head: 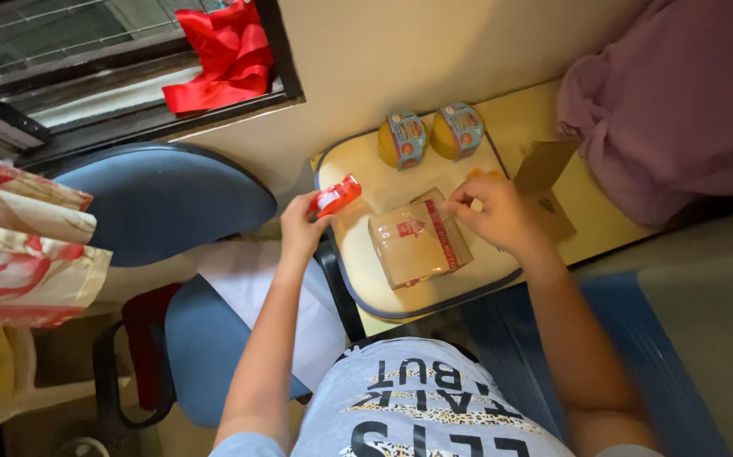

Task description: The person tapes a small cardboard box shut using a red tape dispenser, then places two round packaged items into the box and closes the flaps. The workspace is a small table with scissors and other items nearby.

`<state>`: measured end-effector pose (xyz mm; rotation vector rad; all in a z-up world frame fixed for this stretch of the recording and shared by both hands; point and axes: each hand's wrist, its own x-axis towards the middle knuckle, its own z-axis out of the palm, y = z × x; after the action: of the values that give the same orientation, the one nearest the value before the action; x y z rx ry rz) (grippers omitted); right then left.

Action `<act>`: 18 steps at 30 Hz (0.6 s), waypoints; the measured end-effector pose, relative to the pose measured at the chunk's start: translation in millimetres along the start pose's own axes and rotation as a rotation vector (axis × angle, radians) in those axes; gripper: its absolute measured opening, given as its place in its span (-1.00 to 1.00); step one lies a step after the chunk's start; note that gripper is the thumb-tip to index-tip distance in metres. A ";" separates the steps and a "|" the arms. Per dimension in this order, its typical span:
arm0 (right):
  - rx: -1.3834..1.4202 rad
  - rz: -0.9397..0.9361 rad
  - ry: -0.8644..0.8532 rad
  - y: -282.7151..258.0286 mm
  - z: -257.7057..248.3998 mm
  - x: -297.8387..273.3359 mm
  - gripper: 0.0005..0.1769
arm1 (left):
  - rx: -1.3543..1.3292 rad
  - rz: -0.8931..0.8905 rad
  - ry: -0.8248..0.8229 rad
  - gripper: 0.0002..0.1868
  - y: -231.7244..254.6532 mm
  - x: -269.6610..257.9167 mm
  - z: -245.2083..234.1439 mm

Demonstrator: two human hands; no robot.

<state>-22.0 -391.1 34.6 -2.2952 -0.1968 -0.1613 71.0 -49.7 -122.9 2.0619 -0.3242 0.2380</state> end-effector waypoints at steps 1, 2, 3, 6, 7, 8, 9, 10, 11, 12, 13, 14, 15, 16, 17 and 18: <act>0.033 -0.019 -0.007 -1.0 -1.9 -2.4 -0.79 | -0.018 -0.041 -0.021 -0.38 -10.0 1.5 11.0; 0.067 -0.038 -0.013 -0.7 -4.6 -5.5 -0.79 | 0.055 -0.020 -0.065 -0.32 -19.4 3.2 17.5; 0.100 -0.059 -0.021 0.4 -7.6 -8.3 -0.79 | 0.130 0.002 -0.107 -0.26 -27.3 4.9 20.6; 0.186 0.547 -0.167 10.6 -16.4 -18.5 -0.76 | 0.265 0.031 -0.167 -0.01 -37.7 8.0 16.6; 0.211 0.531 -0.146 16.2 -15.5 -21.2 -0.76 | 0.295 0.035 -0.177 0.09 -36.3 8.8 13.7; 0.235 0.515 -0.124 22.9 -13.3 -23.7 -0.76 | 0.335 0.061 -0.101 -0.01 -31.8 9.2 11.7; 0.260 0.498 -0.102 30.5 -10.3 -25.2 -0.77 | 0.374 0.089 -0.024 -0.10 -24.7 10.2 10.4; 0.358 0.478 -0.066 37.9 -4.7 -26.6 -0.78 | 0.412 0.117 0.054 -0.19 -15.4 12.0 9.4; 0.453 0.459 -0.029 44.5 1.9 -28.3 -0.79 | 0.362 0.164 0.081 -0.30 -4.1 15.1 9.7; 0.548 0.438 0.009 51.3 7.4 -29.4 -0.80 | 0.311 0.210 0.107 -0.41 8.6 19.1 11.2; 0.574 0.402 0.024 58.5 12.9 -30.9 -0.80 | 0.261 0.254 0.133 -0.50 21.8 21.2 14.7; 0.600 0.366 0.039 64.4 18.4 -31.9 -0.79 | 0.162 0.254 0.087 -0.59 35.9 23.5 20.4; 0.624 0.328 0.052 68.0 21.6 -32.3 -0.78 | 0.063 0.253 0.044 -0.69 50.8 27.7 27.3; 0.658 0.326 0.065 69.4 22.7 -35.1 -0.79 | -0.036 0.252 0.001 -0.77 66.1 32.0 35.3; 0.692 0.319 0.080 69.7 22.6 -37.6 -0.79 | -0.232 0.060 -0.164 -0.71 82.2 38.9 47.2; 0.727 0.312 0.095 68.6 21.5 -39.8 -0.80 | -0.425 -0.133 -0.332 -0.60 97.4 43.1 57.1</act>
<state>-46.5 -424.1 -36.5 -1.5632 0.1385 -0.0261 82.0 -151.0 -57.8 1.6857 -0.3989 -0.2410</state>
